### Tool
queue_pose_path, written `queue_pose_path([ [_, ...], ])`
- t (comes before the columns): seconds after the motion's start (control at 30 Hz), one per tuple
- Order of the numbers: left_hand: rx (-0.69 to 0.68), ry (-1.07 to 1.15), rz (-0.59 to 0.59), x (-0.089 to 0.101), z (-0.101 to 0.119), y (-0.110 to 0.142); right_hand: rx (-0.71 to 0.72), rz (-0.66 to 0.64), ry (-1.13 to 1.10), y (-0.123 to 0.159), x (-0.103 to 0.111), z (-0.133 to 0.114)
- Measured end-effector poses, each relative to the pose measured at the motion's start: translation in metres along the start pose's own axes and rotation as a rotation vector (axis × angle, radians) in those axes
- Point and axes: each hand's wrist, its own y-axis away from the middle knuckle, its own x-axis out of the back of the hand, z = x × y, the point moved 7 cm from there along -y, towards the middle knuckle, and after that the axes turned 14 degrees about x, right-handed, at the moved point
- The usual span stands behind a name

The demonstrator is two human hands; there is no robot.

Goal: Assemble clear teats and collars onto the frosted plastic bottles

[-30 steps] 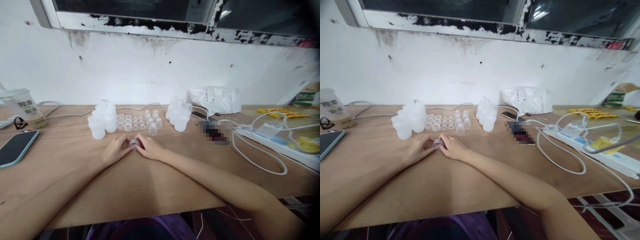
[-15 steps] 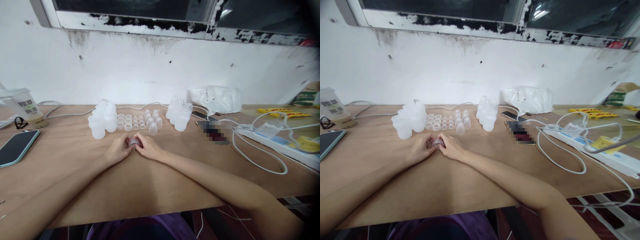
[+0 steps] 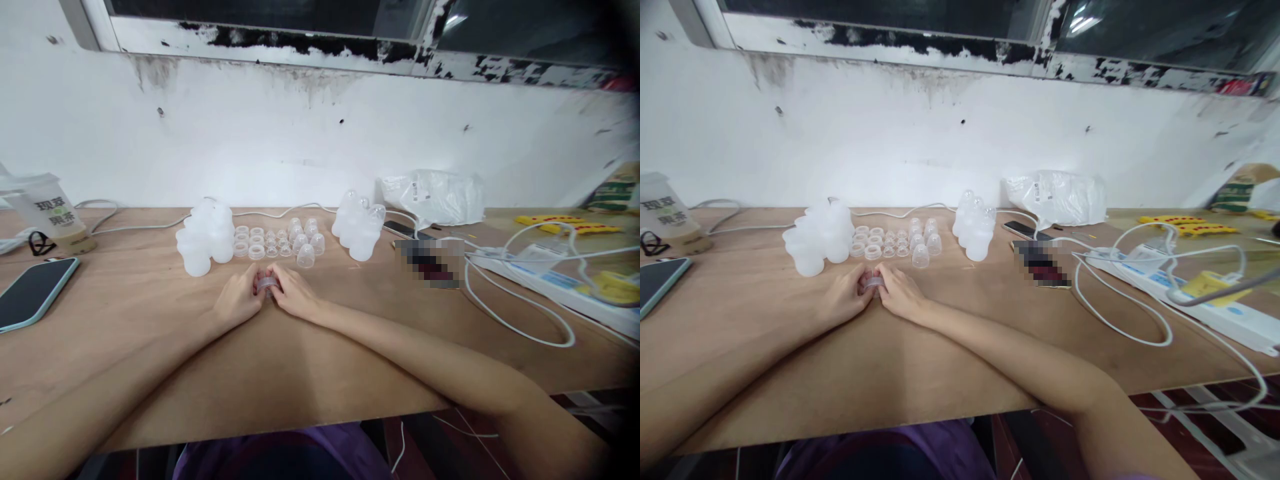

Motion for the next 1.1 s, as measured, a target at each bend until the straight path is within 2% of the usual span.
queue_pose_path([
  [0.2, 0.010, 0.081, -0.050, -0.004, -0.008, -0.003, 0.028, -0.028, 0.009, 0.001, 0.002, -0.003],
  [0.37, -0.005, 0.020, -0.073, -0.004, -0.004, -0.002, -0.004, -0.011, 0.019, 0.001, 0.002, -0.002],
  [0.57, -0.013, -0.030, -0.037, -0.001, 0.000, -0.001, -0.023, -0.019, 0.019, 0.001, 0.000, -0.001],
  [0.87, -0.070, 0.014, -0.016, 0.001, 0.001, 0.000, 0.015, 0.001, -0.047, -0.001, 0.001, 0.001],
  [1.1, -0.221, 0.121, 0.082, 0.018, 0.007, 0.010, 0.077, 0.099, -0.196, 0.001, 0.015, -0.011],
])
